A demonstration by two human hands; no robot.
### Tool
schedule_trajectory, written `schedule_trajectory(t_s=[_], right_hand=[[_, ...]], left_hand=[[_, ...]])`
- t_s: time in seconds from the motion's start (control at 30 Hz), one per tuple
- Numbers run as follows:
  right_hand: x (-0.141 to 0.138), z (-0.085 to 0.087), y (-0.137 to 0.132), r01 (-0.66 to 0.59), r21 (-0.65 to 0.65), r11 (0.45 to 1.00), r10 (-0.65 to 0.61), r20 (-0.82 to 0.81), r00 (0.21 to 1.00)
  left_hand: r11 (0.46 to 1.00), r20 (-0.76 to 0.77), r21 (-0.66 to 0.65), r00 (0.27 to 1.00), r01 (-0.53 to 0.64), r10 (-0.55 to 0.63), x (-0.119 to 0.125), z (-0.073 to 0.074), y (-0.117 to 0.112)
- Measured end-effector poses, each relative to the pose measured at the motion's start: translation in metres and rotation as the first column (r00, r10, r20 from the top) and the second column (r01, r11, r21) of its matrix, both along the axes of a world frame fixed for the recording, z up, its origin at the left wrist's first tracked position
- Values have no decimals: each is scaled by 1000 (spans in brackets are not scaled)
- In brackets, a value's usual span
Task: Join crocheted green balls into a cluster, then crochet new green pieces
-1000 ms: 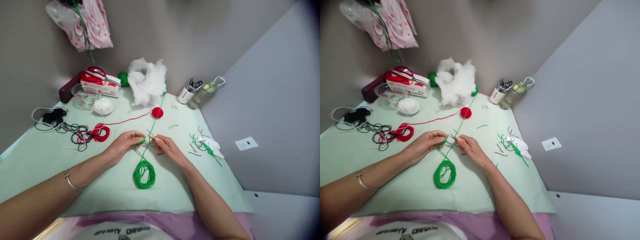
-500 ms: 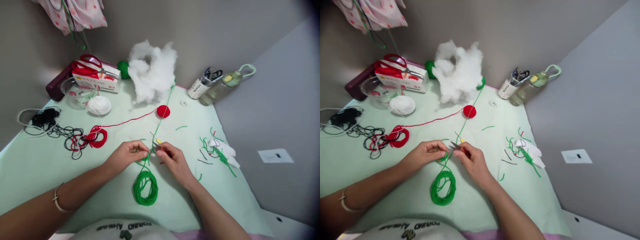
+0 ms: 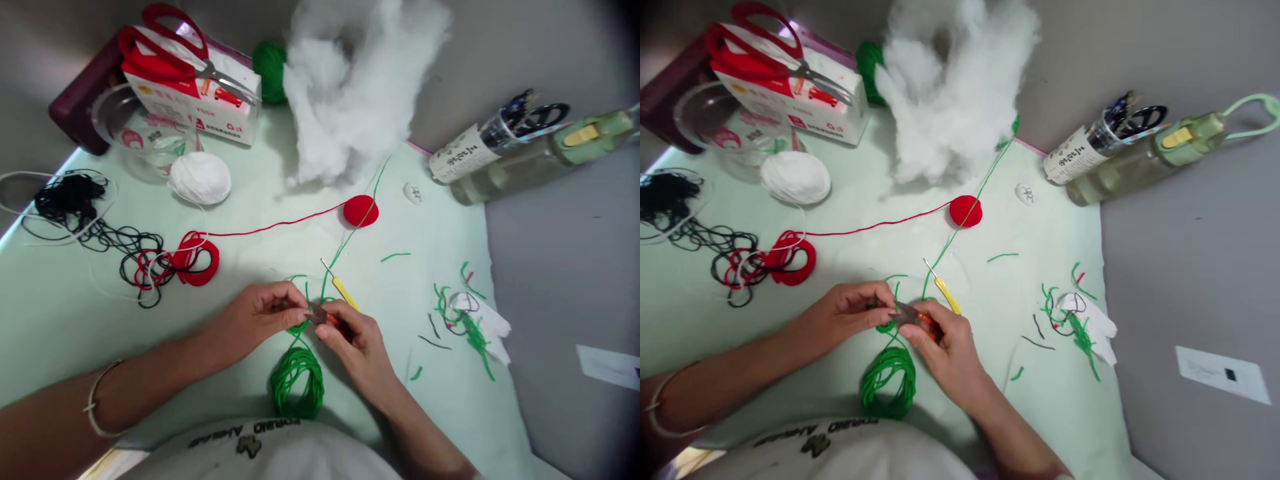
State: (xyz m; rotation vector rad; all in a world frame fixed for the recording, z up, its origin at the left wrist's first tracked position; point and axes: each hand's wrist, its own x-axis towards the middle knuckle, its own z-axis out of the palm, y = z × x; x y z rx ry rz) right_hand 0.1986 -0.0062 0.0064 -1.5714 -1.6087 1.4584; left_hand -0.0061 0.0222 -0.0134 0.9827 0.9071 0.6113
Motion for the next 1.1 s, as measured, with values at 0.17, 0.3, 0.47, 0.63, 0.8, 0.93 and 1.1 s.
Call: schedule_trajectory(t_s=[0.17,0.3,0.47,0.63,0.8,0.93,1.1], right_hand=[[3,6,2,-2,-64,998,2,4,1000],[1,13,1,-16,-47,999,17,10,1000],[-4,13,0,-50,-4,999,50,3,999],[1,6,3,29,-13,1000,-29,-70,997],[7,2,6,65,11,998,-61,-200,978],[2,-1,6,-1,-54,999,-11,-228,973],[4,1,15,-100,7,995,99,-223,970]], left_hand=[[994,-25,67,995,-91,93,0,6,-6],[989,-70,111,992,-99,107,0,9,-10],[995,-85,80,995,-52,58,1,9,-12],[997,-76,63,996,-37,42,1,10,-9],[997,-24,-53,998,-52,51,1,10,-7],[989,5,-91,993,-118,118,5,7,-8],[992,-46,-23,991,-127,125,8,4,-8]])
